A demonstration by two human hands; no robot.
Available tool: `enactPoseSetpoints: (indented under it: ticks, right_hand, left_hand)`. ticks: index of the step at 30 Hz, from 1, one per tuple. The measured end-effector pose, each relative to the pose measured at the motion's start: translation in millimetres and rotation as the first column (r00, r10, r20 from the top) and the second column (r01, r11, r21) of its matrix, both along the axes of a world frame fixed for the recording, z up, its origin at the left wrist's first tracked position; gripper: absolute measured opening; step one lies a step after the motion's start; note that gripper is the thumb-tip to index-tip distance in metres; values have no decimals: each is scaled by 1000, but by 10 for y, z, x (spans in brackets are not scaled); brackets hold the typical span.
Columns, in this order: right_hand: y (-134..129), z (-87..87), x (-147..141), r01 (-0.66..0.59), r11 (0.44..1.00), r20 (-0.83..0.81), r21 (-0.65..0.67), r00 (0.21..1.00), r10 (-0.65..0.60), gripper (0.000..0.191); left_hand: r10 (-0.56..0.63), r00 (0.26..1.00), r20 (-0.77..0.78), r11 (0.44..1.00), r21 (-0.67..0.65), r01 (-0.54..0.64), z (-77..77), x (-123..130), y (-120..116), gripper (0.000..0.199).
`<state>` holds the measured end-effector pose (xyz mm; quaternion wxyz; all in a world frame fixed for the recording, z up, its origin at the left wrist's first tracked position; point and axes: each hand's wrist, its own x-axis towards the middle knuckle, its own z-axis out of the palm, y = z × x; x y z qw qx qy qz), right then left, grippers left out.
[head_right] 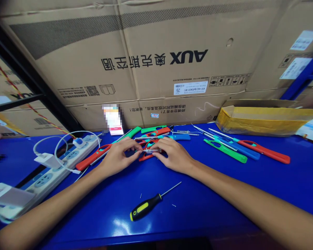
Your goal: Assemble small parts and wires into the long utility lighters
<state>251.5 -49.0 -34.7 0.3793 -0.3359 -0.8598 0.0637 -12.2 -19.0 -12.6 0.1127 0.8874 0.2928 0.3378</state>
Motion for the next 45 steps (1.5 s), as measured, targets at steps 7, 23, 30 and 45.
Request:
enactPoseSetpoints:
  ticks: [7,23,30,45]
  right_hand:
    - [8,-14,-5,16,1000,-8,-24,1000,-16,10]
    - [125,-43,129,36,996,145,-86,989,-24,17]
    - [78,-41,58,68,995,169,-76,984,-54,16]
    - [195,4,128,143,987,106,76,983,-150,40]
  left_hand:
    - [20,1000,-19,1000,-14,-20,11,6,-9,7]
    - [-9,992,-126,998,67,17,-4,-6,-4,29]
    - [-99,953,-285,993,38,115,-79,42,11,16]
    - [18,947,-320,982,182,43,-58,136,5,46]
